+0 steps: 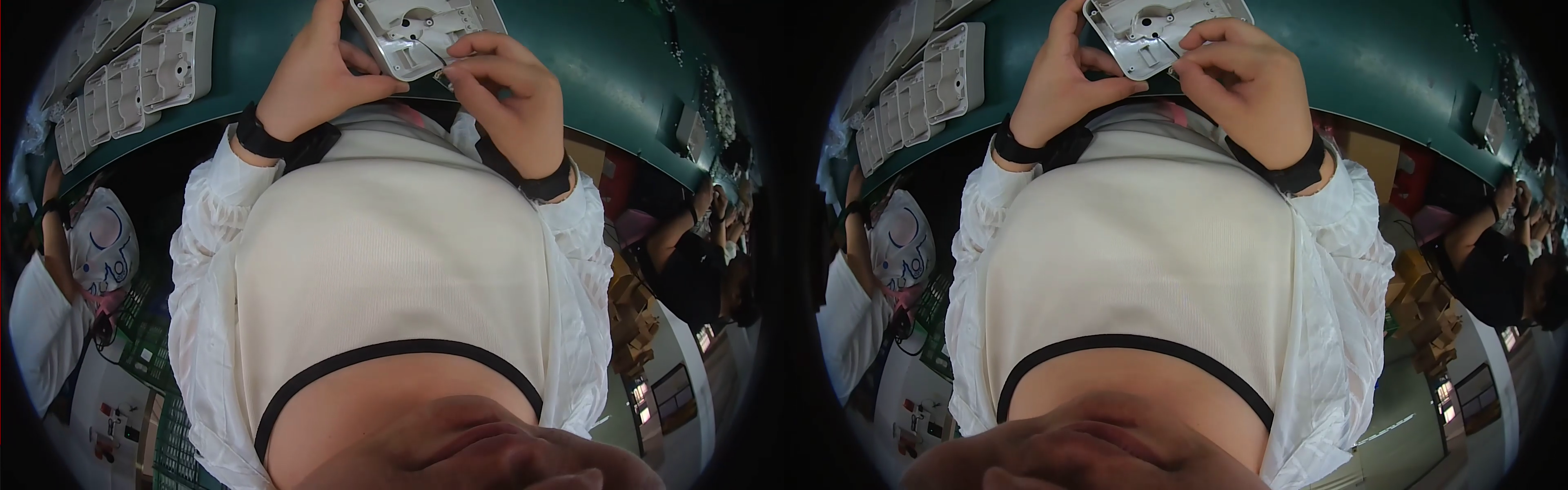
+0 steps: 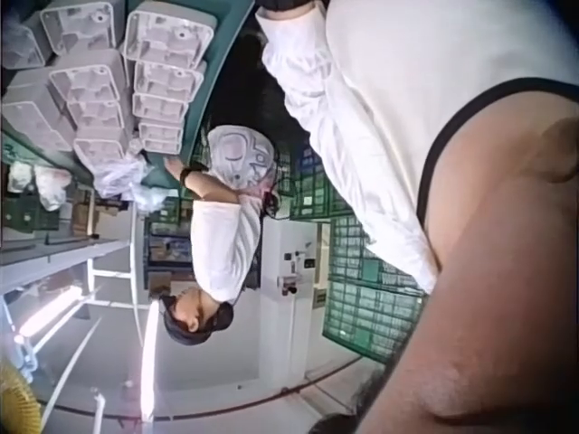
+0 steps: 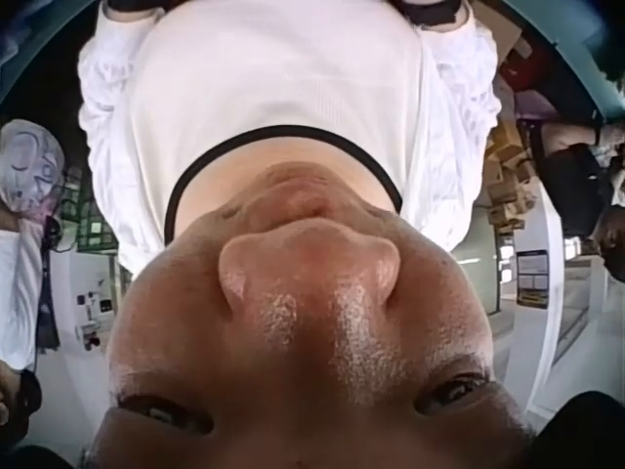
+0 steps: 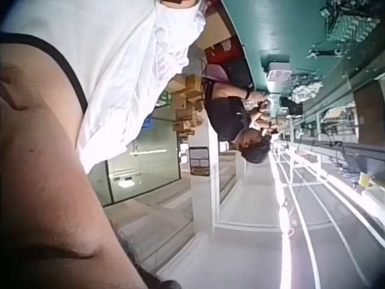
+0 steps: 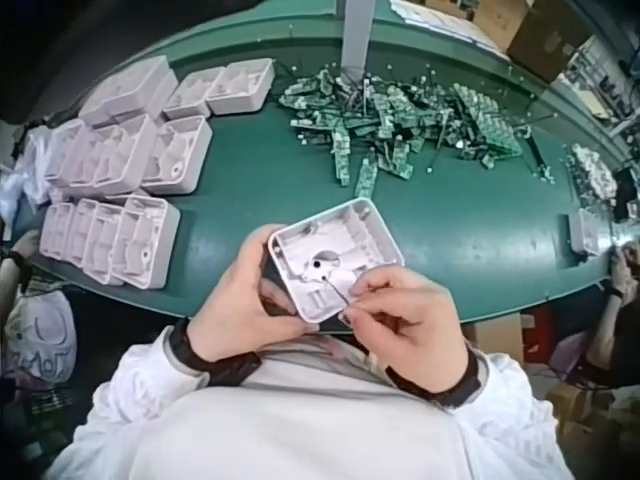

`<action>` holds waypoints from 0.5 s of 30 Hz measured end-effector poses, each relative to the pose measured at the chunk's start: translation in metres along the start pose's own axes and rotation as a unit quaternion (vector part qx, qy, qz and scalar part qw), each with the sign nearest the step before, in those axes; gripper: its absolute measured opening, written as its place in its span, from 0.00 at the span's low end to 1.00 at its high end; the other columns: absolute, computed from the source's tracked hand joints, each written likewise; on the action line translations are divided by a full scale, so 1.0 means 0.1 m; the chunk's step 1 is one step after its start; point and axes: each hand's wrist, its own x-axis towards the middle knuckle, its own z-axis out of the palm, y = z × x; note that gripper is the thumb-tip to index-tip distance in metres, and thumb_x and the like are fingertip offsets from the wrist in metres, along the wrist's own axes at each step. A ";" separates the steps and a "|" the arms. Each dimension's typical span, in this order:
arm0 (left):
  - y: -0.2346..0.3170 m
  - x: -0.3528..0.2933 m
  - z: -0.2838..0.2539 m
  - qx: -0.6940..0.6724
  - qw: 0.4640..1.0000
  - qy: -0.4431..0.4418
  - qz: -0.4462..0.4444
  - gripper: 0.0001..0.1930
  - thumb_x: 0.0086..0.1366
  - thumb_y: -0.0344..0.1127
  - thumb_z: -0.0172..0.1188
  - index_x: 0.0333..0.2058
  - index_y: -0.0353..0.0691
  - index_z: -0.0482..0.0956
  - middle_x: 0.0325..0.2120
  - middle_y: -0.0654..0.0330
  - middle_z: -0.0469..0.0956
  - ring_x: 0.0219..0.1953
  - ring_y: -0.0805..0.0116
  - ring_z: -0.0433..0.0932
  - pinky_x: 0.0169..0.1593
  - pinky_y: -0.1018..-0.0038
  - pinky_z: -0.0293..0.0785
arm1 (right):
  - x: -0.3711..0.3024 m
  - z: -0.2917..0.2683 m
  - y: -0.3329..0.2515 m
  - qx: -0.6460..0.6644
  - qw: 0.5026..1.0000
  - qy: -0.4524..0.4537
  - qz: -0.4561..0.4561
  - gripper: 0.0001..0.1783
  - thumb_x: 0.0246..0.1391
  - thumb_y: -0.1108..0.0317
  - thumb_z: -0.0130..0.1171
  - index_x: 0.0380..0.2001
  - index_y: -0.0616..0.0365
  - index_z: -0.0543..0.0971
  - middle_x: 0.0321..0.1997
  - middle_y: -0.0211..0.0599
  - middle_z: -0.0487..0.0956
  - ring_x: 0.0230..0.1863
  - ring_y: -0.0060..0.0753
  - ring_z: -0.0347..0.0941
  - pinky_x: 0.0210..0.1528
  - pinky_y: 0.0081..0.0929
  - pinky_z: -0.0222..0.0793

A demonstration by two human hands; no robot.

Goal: The person picks up a bundle of wires and a circuit board, connects a wire to the board, and then reviews a paper sheet. After setting the paper down, the person picks up a plastic housing, fits the circuit board and wire into it, and sets the assembly down.

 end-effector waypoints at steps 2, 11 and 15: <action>0.24 0.10 0.04 0.044 0.988 0.013 -0.147 0.51 0.48 0.24 0.75 0.66 0.35 0.49 0.52 0.50 0.72 0.36 0.68 0.83 0.37 0.75 0.81 | 0.04 0.01 0.05 -0.001 1.000 0.004 0.004 0.09 0.54 0.76 0.66 0.39 0.64 0.83 0.45 0.40 0.79 0.33 0.27 0.77 0.35 0.18 0.72; 0.40 0.04 0.08 0.114 0.910 0.034 -0.397 0.52 0.47 0.24 0.77 0.66 0.35 0.50 0.60 0.48 0.65 0.36 0.67 0.85 0.37 0.75 0.81 | 0.20 -0.09 -0.04 -0.283 0.940 -0.054 -0.186 0.09 0.50 0.76 0.67 0.37 0.60 0.83 0.40 0.37 0.81 0.32 0.38 0.80 0.34 0.27 0.75; 0.48 0.11 0.14 0.083 0.905 0.040 -0.416 0.53 0.47 0.24 0.77 0.67 0.39 0.51 0.60 0.48 0.66 0.37 0.66 0.85 0.38 0.75 0.80 | 0.31 -0.22 -0.03 -0.301 0.920 -0.135 -0.211 0.08 0.47 0.76 0.66 0.33 0.57 0.82 0.39 0.34 0.82 0.33 0.42 0.80 0.33 0.31 0.75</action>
